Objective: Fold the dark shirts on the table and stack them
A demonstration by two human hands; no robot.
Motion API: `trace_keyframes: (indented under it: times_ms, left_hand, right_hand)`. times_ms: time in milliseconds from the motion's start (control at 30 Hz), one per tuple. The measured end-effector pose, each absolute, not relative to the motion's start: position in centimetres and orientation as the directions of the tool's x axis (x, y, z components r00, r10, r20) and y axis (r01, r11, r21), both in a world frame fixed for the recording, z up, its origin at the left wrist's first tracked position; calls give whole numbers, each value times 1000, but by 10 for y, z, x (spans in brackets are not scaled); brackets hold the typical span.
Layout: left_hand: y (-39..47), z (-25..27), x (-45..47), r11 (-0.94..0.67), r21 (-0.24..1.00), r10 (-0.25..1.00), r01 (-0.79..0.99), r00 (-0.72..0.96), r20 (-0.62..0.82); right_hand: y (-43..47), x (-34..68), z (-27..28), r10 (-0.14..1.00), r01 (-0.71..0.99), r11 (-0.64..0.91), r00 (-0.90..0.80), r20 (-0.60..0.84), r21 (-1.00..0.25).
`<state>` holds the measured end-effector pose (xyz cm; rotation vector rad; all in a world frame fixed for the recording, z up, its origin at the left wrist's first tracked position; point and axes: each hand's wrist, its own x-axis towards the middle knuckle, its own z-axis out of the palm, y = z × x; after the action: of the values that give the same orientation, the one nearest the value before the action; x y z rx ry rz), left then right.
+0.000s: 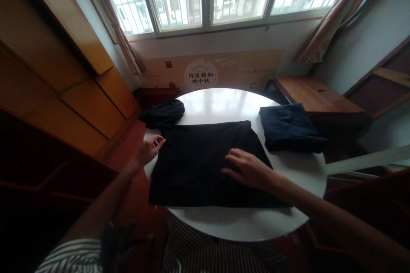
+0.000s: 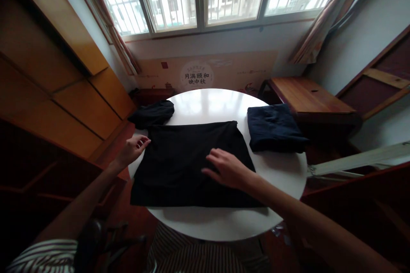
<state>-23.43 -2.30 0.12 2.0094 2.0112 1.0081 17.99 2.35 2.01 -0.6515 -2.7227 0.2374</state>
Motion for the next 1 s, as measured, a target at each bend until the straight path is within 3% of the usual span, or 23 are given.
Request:
trace_keyframes:
  times_ms: [100, 233, 333, 433, 567, 667, 833, 1000]
  left_hand:
    - [-63, -12, -216, -182, 429, 918, 885, -3, 396]
    - [-100, -33, -201, -118, 383, 900, 916, -64, 432]
    - [-113, -44, -200, -68, 379, 908, 923, -100, 407]
    - [-117, -46, -202, -38, 377, 917, 926, -118, 381]
    - [-120, -36, -199, -19, 413, 929, 911, -137, 344]
    - [-129, -28, -197, -14, 407, 934, 914, -133, 332]
    - [-156, -29, -201, -92, 368, 961, 925, -13, 275]
    - [-167, -33, -203, -41, 580, 974, 813, -96, 204]
  right_hand:
    - [-32, 191, 3, 228, 209, 973, -932, 281, -98]
    - [-57, 198, -12, 117, 159, 980, -946, 304, 118]
    - [-55, 198, -14, 78, 145, 972, -942, 327, 184]
    - [-52, 199, -8, 68, 139, 977, -921, 383, 161]
    - [-51, 203, 2, 132, 163, 986, -886, 446, 33]
    - [-52, 210, -1, 183, 184, 982, -903, 390, -34]
    - [-49, 221, -14, 164, 173, 985, -946, 279, 8]
    - [-40, 215, -14, 126, 158, 984, -945, 302, 84]
